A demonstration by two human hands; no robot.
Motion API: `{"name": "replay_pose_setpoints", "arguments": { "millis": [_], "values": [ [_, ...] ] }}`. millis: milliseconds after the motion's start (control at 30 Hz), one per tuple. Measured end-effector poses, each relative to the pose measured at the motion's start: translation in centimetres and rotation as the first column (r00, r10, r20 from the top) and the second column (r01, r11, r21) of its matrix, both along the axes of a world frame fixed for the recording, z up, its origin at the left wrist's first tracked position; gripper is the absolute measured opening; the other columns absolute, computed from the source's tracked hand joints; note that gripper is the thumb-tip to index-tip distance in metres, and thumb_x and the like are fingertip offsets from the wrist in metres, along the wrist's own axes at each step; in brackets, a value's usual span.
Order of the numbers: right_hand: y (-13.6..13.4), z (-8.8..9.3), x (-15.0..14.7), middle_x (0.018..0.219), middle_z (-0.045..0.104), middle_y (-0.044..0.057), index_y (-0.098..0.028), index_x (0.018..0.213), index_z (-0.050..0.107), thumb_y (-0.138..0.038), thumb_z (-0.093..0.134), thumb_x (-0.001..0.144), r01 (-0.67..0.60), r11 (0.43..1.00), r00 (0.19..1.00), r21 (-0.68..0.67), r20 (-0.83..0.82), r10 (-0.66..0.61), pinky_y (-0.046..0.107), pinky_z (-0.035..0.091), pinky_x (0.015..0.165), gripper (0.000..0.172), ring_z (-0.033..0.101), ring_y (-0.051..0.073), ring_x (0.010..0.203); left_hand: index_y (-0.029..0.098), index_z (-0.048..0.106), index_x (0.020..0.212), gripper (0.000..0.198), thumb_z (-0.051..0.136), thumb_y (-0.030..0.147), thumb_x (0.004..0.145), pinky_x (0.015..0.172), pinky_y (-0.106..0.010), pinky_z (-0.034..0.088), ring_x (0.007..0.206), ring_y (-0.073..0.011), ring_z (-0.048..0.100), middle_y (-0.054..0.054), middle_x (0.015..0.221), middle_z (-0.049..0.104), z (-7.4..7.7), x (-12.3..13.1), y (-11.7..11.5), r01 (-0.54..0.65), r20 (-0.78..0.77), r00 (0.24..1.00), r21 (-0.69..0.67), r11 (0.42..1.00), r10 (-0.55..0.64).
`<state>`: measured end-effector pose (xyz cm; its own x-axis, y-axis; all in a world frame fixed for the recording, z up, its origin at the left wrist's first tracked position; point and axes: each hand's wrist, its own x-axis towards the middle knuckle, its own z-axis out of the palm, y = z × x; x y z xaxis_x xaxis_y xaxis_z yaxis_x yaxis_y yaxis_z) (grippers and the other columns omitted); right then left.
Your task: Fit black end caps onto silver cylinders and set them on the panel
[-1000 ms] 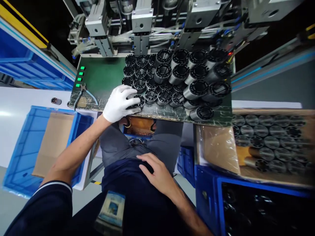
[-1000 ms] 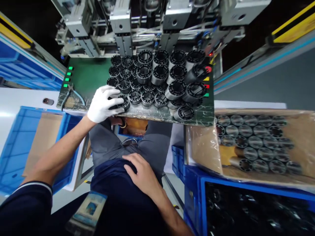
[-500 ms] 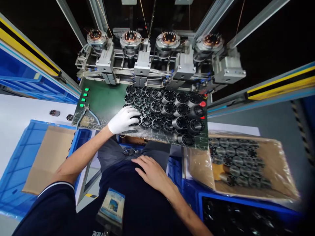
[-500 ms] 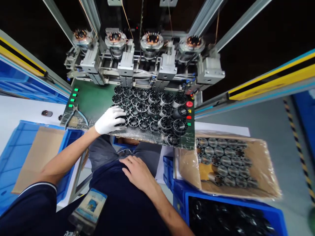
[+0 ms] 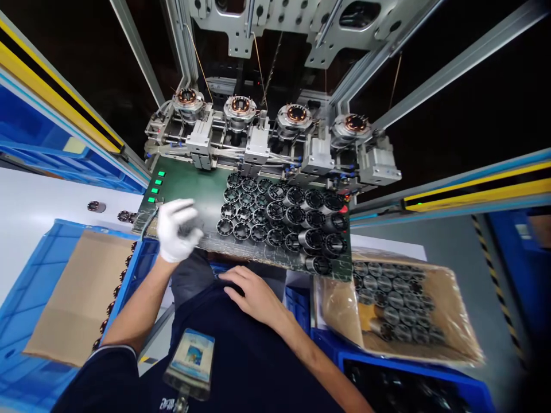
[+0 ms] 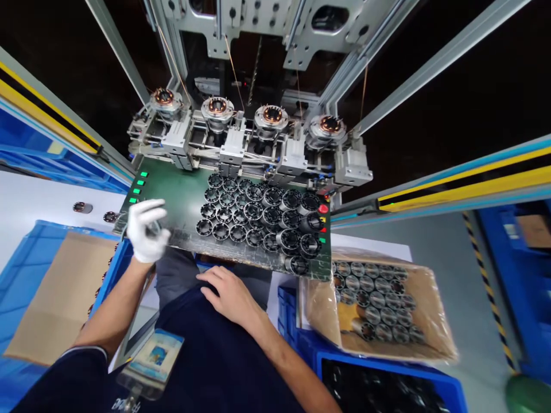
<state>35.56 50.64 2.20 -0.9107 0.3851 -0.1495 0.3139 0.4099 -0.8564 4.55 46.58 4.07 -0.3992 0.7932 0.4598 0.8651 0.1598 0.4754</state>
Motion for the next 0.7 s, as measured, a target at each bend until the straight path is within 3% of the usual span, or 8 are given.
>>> {"name": "replay_pose_setpoints", "arguments": {
  "millis": [67, 133, 233, 333, 467, 567, 633, 700],
  "values": [
    [0.2, -0.3, -1.8, 0.144, 0.079, 0.01, -0.027, 0.149, 0.076, -0.031, 0.066, 0.116, 0.032, 0.997, 0.996, -0.064, -0.078, -0.037, 0.045, 0.061, 0.121, 0.035, 0.075, 0.026, 0.135, 0.022, 0.069, 0.136, 0.056, 0.043, 0.066, 0.115, 0.129, -0.06, 0.052, 0.147, -0.0367, 0.065, -0.021, 0.147, 0.072, 0.6, -1.9, -2.5, -0.233, 0.013, 0.972, -0.099, 0.967, 0.236],
    [0.7, -0.7, -3.7, 0.147, 0.079, 0.009, -0.028, 0.15, 0.076, -0.031, 0.07, 0.113, 0.048, 0.991, 0.987, -0.127, -0.144, -0.067, 0.045, 0.06, 0.124, 0.038, 0.075, 0.025, 0.137, 0.017, 0.067, 0.142, 0.049, 0.051, 0.054, 0.114, 0.123, -0.065, 0.053, 0.143, -0.0428, 0.064, -0.025, 0.144, 0.072, 0.6, -3.5, -4.5, -0.384, -0.004, 0.919, -0.226, 0.895, 0.393],
    [1.8, -1.5, -6.0, 0.152, 0.077, 0.009, -0.028, 0.15, 0.078, -0.031, 0.076, 0.108, 0.06, 0.975, 0.972, -0.214, -0.21, -0.106, 0.045, 0.061, 0.125, 0.043, 0.074, 0.025, 0.14, 0.014, 0.071, 0.142, 0.05, 0.062, 0.049, 0.107, 0.11, -0.066, 0.057, 0.135, -0.0499, 0.064, -0.029, 0.14, 0.071, -0.4, -5.0, -6.4, -0.488, -0.046, 0.856, -0.4, 0.776, 0.514],
    [3.1, -2.5, -7.3, 0.159, 0.072, 0.013, -0.024, 0.152, 0.075, -0.037, 0.073, 0.112, 0.121, 0.943, 0.956, -0.31, -0.22, -0.195, 0.045, 0.068, 0.114, 0.042, 0.074, 0.027, 0.14, 0.017, 0.075, 0.142, 0.046, 0.057, 0.044, 0.109, 0.107, -0.06, 0.057, 0.136, -0.049, 0.065, -0.026, 0.142, 0.071, -1.2, -5.5, -7.0, -0.485, -0.057, 0.847, -0.493, 0.722, 0.529],
    [4.3, -3.5, -8.0, 0.15, 0.075, 0.015, -0.018, 0.149, 0.072, -0.049, 0.072, 0.116, 0.192, 0.894, 0.94, -0.405, -0.187, -0.286, 0.054, 0.068, 0.113, 0.045, 0.077, 0.03, 0.135, 0.02, 0.076, 0.135, 0.038, 0.059, 0.038, 0.107, 0.107, -0.054, 0.056, 0.136, -0.045, 0.067, -0.023, 0.144, 0.072, -1.6, -6.3, -6.3, -0.479, -0.016, 0.833, -0.521, 0.707, 0.553],
    [4.2, -3.3, -8.0, 0.145, 0.077, 0.014, -0.018, 0.145, 0.074, -0.051, 0.075, 0.114, 0.205, 0.882, 0.933, -0.424, -0.187, -0.307, 0.054, 0.068, 0.113, 0.045, 0.078, 0.029, 0.131, 0.018, 0.072, 0.127, 0.035, 0.069, 0.029, 0.094, 0.099, -0.049, 0.056, 0.118, -0.0412, 0.072, -0.02, 0.122, 0.077, -1.5, -6.9, -5.8, -0.508, 0.057, 0.79, -0.496, 0.704, 0.61],
    [3.7, -2.6, -7.5, 0.141, 0.079, 0.013, -0.019, 0.143, 0.076, -0.051, 0.076, 0.113, 0.22, 0.883, 0.926, -0.415, -0.196, -0.323, 0.054, 0.068, 0.113, 0.044, 0.079, 0.029, 0.128, 0.02, 0.067, 0.121, 0.031, 0.068, 0.026, 0.091, 0.091, -0.044, 0.056, 0.099, -0.0347, 0.072, -0.013, 0.1, 0.075, -1.1, -6.7, -5.9, -0.507, 0.148, 0.77, -0.45, 0.735, 0.621],
    [2.9, -1.6, -6.7, 0.134, 0.082, 0.011, -0.023, 0.14, 0.079, -0.051, 0.076, 0.112, 0.225, 0.89, 0.921, -0.397, -0.212, -0.327, 0.054, 0.068, 0.113, 0.04, 0.081, 0.027, 0.121, 0.023, 0.063, 0.112, 0.021, 0.064, 0.027, 0.092, 0.084, -0.038, 0.054, 0.083, -0.0269, 0.068, -0.005, 0.087, 0.069, -0.2, -5.4, -6.4, -0.458, 0.271, 0.78, -0.367, 0.81, 0.564]
  ]
}}
